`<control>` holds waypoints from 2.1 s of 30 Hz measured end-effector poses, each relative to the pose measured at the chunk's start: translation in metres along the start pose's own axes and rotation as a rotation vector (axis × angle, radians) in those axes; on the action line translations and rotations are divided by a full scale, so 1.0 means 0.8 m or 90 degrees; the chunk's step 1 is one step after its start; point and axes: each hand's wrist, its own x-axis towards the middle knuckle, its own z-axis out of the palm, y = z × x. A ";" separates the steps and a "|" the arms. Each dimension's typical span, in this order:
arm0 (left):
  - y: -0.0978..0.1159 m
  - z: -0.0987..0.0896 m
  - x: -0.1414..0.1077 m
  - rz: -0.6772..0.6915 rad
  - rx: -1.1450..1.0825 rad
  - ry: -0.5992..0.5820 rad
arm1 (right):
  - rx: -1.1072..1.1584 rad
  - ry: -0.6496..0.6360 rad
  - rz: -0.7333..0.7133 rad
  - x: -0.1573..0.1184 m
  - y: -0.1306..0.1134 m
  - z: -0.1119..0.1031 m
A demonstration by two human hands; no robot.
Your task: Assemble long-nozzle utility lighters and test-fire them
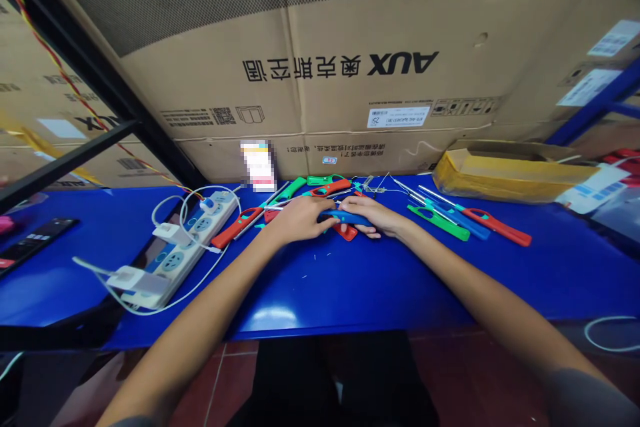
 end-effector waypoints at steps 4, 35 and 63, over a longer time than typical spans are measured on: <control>0.006 -0.003 -0.001 -0.002 0.008 -0.009 | -0.020 -0.007 -0.017 0.001 0.001 0.004; 0.011 0.017 0.000 -0.009 0.050 0.076 | 0.004 0.061 -0.021 0.000 -0.001 0.009; -0.014 -0.024 -0.006 0.120 0.041 0.027 | 0.144 -0.020 0.074 -0.001 0.004 0.014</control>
